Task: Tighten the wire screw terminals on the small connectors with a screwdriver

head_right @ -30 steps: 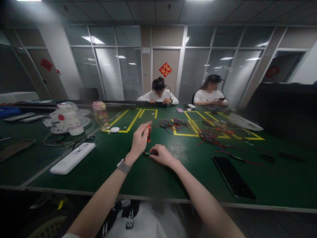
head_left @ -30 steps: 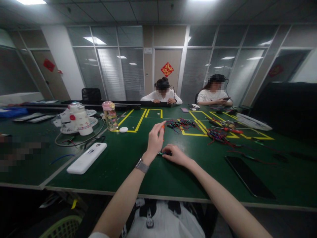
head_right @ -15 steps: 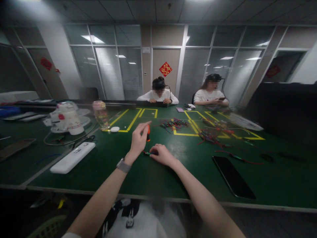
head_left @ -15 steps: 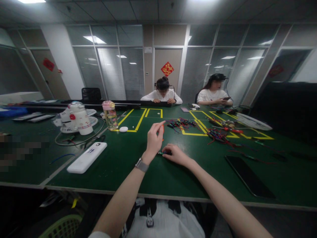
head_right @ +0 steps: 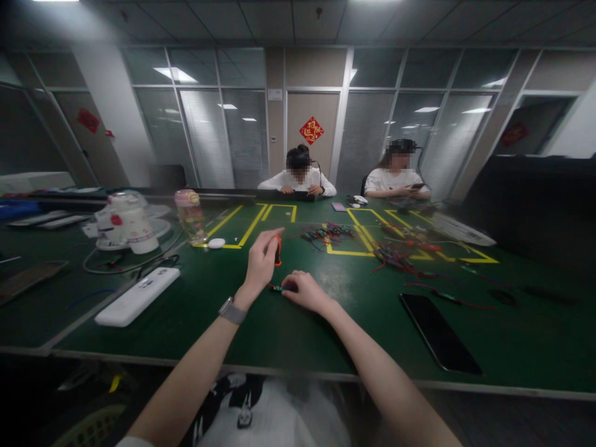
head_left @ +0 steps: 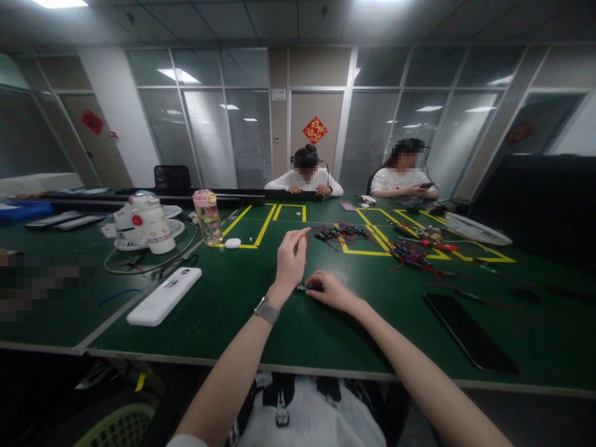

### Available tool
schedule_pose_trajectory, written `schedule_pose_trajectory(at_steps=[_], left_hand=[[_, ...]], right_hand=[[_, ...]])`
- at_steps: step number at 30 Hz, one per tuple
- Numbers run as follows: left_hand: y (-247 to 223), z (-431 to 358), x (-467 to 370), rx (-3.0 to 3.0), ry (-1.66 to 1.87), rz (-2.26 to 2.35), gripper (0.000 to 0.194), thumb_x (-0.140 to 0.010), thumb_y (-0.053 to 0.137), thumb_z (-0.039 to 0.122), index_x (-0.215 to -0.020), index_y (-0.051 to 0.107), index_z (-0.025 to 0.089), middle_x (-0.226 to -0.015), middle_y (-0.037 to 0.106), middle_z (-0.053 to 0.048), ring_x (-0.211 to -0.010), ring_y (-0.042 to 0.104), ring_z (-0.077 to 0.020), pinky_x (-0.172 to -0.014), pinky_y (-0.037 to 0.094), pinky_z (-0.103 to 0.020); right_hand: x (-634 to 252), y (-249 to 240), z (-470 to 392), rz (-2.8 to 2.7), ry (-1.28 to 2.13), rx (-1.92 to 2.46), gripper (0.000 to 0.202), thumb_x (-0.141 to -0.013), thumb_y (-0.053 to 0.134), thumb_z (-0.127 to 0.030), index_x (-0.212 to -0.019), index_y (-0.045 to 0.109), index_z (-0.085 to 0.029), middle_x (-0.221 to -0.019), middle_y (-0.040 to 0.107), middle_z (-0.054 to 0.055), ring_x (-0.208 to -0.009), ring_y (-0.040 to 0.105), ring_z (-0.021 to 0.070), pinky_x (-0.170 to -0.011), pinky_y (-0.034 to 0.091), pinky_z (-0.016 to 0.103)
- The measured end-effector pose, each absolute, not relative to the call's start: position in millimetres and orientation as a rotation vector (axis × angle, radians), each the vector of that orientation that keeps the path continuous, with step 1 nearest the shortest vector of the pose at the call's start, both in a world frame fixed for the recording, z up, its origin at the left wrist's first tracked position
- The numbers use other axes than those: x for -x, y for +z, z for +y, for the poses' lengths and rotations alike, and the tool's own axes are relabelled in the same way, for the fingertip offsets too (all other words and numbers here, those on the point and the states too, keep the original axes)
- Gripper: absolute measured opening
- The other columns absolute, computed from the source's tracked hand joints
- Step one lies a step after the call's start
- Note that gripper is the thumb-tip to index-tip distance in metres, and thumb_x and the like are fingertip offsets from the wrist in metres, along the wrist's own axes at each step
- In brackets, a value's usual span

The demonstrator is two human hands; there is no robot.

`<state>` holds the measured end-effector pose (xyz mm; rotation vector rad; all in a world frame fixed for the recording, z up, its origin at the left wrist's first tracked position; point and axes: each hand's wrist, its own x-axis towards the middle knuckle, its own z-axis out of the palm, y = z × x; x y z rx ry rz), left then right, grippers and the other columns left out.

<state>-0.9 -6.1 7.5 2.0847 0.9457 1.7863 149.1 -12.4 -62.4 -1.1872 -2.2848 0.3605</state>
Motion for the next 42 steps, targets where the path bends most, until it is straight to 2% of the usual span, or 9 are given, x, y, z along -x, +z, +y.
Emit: schedule_pose_trajectory(at_steps=[4,11,14,18,25,32,34,38,42], left_hand=[[6.9,-5.7,-1.4,-2.115,1.703,0.867,0.030,-0.094,0.042,0.021,-0.119,0.059,0.020,-0.102,0.065,-0.006,-0.088,0.062,-0.0155,-0.080,0.050,-0.029],[7.4,-9.7,-0.5,-2.151,1.814,1.062,0.016,-0.085,0.061,0.028,-0.097,0.068,0.021,-0.085,0.058,-0.003,-0.077,0.057,-0.0146,-0.073,0.047,-0.027],[7.8,-9.8,-0.8,-2.128,1.788,1.016,0.021,-0.091,0.052,0.029,-0.105,0.066,0.021,-0.092,0.060,-0.004,-0.083,0.059,-0.0147,-0.075,0.048,-0.026],[8.4,-9.3,-1.9,-2.117,1.773,0.901,0.029,-0.096,0.039,0.022,-0.115,0.061,0.019,-0.105,0.064,-0.006,-0.094,0.061,-0.0153,-0.083,0.048,-0.028],[7.5,-8.6,-0.7,-2.150,1.826,1.011,0.018,-0.088,0.056,0.027,-0.100,0.068,0.020,-0.086,0.061,-0.003,-0.076,0.058,-0.0138,-0.071,0.047,-0.026],[8.4,-8.9,-1.6,-2.128,1.784,0.939,0.031,-0.096,0.039,0.023,-0.118,0.060,0.020,-0.103,0.064,-0.007,-0.093,0.060,-0.0158,-0.082,0.048,-0.029],[8.3,-8.4,-1.5,-2.140,1.781,0.937,0.029,-0.095,0.042,0.023,-0.117,0.061,0.020,-0.100,0.064,-0.006,-0.089,0.060,-0.0156,-0.080,0.048,-0.029],[7.6,-8.1,-0.5,-2.146,1.811,1.030,0.019,-0.088,0.057,0.027,-0.103,0.067,0.021,-0.086,0.059,-0.003,-0.077,0.058,-0.0142,-0.073,0.048,-0.026],[7.5,-8.6,-1.7,-2.172,1.781,1.006,0.026,-0.093,0.048,0.026,-0.113,0.064,0.023,-0.099,0.058,-0.005,-0.090,0.059,-0.0153,-0.081,0.048,-0.028]], right_hand=[[-149.4,-62.3,-13.2,-2.283,0.359,1.190,0.013,-0.078,0.066,-0.017,-0.091,0.069,-0.017,-0.082,0.061,0.004,-0.076,0.056,0.0162,-0.070,0.044,0.026],[-148.0,-60.2,-14.2,-2.286,0.354,1.202,0.013,-0.077,0.067,-0.016,-0.090,0.069,-0.016,-0.082,0.061,0.004,-0.075,0.056,0.0160,-0.070,0.043,0.026],[-147.4,-59.0,-15.0,-2.286,0.357,1.205,0.013,-0.077,0.067,-0.015,-0.090,0.069,-0.016,-0.082,0.061,0.004,-0.074,0.056,0.0157,-0.070,0.043,0.026],[-147.3,-58.6,-15.4,-2.283,0.357,1.190,0.012,-0.077,0.067,-0.015,-0.089,0.069,-0.016,-0.080,0.061,0.003,-0.074,0.056,0.0152,-0.069,0.043,0.025],[-147.9,-58.0,-15.8,-2.290,0.342,1.208,0.012,-0.077,0.067,-0.016,-0.089,0.069,-0.017,-0.079,0.060,0.003,-0.074,0.055,0.0155,-0.069,0.042,0.025],[-147.6,-58.8,-15.3,-2.287,0.346,1.201,0.012,-0.078,0.067,-0.016,-0.089,0.069,-0.017,-0.081,0.061,0.004,-0.075,0.055,0.0158,-0.070,0.043,0.026],[-147.3,-58.0,-15.8,-2.288,0.348,1.205,0.012,-0.078,0.067,-0.016,-0.090,0.069,-0.017,-0.081,0.061,0.003,-0.075,0.056,0.0158,-0.070,0.043,0.026],[-147.3,-56.9,-16.4,-2.289,0.344,1.211,0.012,-0.077,0.067,-0.016,-0.089,0.069,-0.017,-0.081,0.061,0.003,-0.075,0.056,0.0158,-0.070,0.043,0.026],[-148.0,-59.1,-14.7,-2.286,0.343,1.195,0.012,-0.077,0.067,-0.015,-0.089,0.069,-0.016,-0.080,0.061,0.003,-0.074,0.056,0.0159,-0.069,0.043,0.026]])
